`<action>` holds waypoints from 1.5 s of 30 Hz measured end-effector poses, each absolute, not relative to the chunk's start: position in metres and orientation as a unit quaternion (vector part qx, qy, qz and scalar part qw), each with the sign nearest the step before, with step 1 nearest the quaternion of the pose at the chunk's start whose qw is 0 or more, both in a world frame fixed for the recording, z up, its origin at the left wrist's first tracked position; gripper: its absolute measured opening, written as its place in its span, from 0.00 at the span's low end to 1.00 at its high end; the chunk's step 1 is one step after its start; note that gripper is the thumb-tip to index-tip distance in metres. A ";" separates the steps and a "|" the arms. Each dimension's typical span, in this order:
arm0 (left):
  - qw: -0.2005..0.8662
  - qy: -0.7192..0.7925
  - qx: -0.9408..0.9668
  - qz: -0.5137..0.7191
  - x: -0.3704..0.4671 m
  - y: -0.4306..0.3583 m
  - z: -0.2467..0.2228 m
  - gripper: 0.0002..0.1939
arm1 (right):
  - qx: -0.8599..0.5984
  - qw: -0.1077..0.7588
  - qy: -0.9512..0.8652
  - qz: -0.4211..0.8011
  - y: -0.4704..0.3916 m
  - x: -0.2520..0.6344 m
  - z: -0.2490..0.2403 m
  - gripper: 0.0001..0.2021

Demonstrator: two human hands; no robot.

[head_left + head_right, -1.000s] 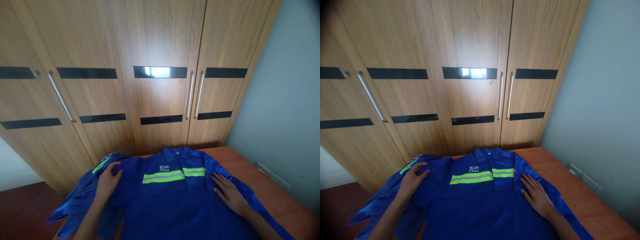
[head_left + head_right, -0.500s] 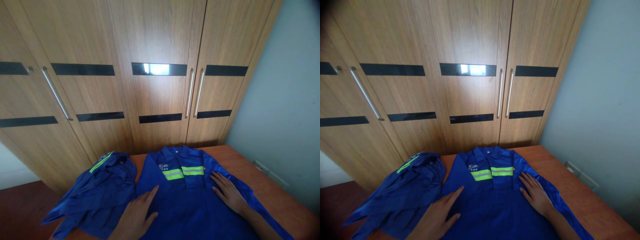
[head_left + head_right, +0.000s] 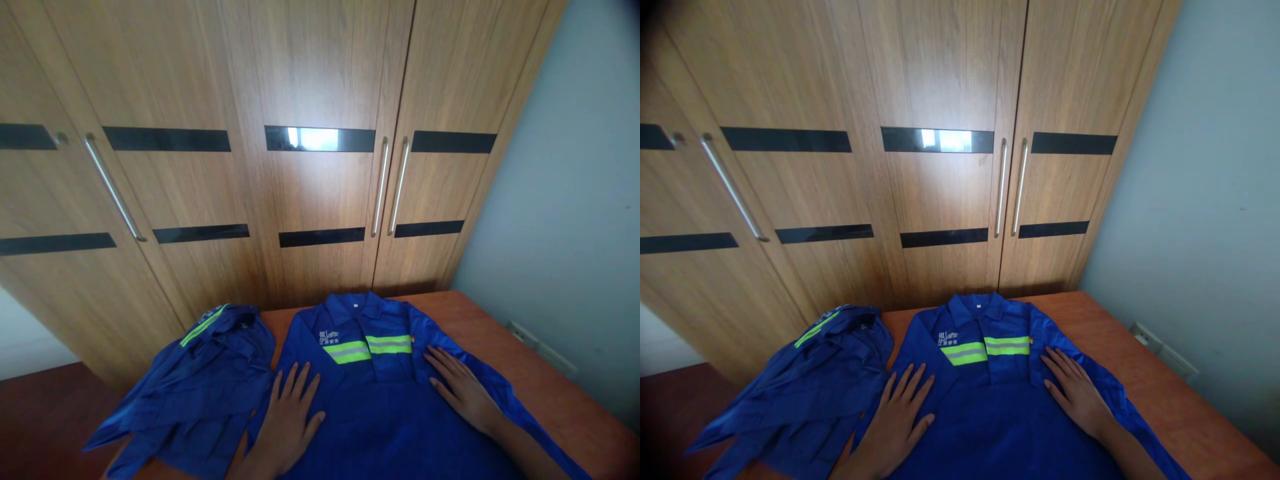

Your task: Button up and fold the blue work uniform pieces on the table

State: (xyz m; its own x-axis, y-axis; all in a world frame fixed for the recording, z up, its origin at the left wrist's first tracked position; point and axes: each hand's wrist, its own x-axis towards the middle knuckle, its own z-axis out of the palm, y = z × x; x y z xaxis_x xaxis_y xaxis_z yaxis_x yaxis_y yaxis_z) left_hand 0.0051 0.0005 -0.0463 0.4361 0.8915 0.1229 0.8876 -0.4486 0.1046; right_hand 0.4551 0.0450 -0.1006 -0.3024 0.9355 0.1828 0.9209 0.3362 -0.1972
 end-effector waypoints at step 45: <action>0.174 0.734 0.645 0.117 -0.035 0.172 -0.027 0.16 | -0.659 0.222 -0.671 0.259 0.223 0.474 -0.062 0.17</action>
